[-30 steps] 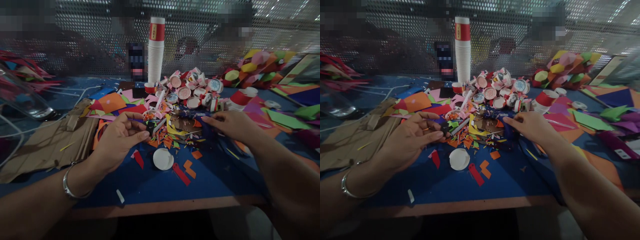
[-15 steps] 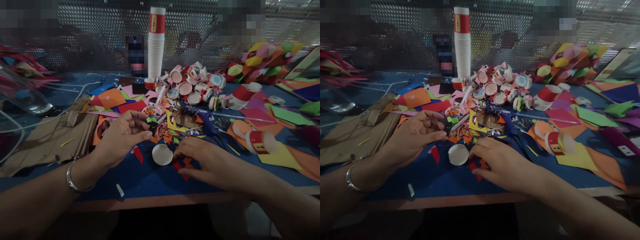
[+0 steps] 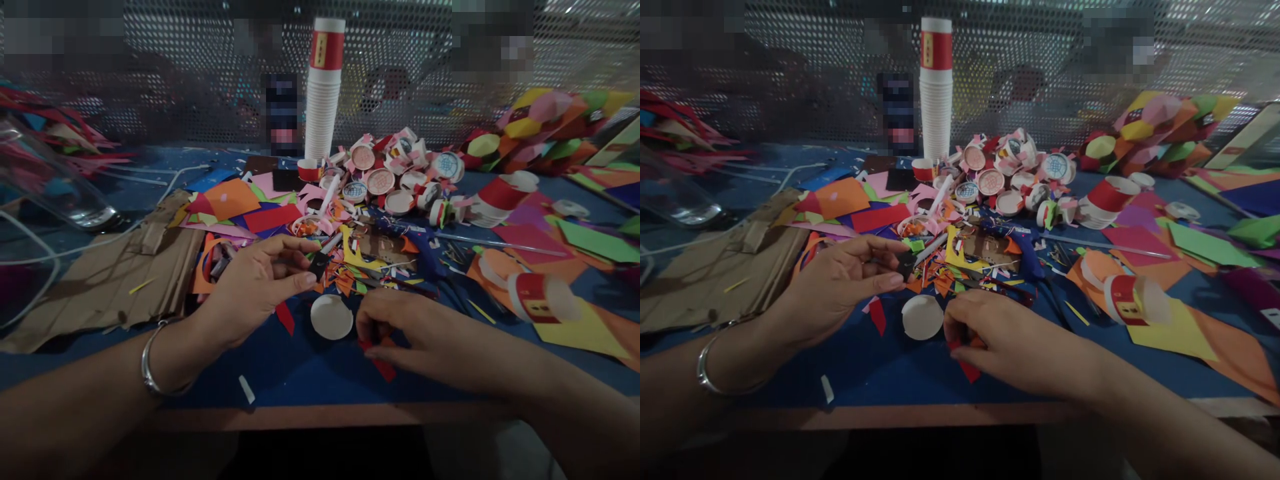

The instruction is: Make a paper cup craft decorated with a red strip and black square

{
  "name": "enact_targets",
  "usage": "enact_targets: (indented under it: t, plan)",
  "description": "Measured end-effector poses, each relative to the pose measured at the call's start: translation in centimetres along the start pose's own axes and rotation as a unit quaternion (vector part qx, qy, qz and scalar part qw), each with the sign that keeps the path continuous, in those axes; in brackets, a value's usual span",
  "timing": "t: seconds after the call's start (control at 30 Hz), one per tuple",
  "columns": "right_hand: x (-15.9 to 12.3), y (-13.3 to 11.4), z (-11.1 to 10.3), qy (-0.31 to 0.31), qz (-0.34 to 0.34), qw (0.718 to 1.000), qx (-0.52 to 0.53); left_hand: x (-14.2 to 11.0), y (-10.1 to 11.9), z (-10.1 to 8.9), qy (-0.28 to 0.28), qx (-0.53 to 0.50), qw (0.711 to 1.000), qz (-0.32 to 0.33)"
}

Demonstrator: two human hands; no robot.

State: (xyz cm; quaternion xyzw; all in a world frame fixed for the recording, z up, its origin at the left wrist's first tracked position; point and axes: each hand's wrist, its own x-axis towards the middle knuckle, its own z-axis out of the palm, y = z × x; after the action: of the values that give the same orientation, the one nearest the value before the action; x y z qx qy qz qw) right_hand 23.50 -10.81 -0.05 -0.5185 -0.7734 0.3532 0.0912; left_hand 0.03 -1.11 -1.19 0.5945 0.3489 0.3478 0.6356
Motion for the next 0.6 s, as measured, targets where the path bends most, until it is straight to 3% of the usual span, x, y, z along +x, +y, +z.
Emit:
enact_targets:
  t: [0.47,0.6]
  plan:
    - [-0.04,0.02,-0.34,-0.015,-0.005,1.0,-0.022,-0.22,-0.11,0.03,-0.051,0.016,0.999,-0.009]
    - [-0.06,0.02,-0.4,-0.016,0.0,1.0,-0.02,-0.08,-0.34,-0.11,-0.031,0.009,0.999,-0.013]
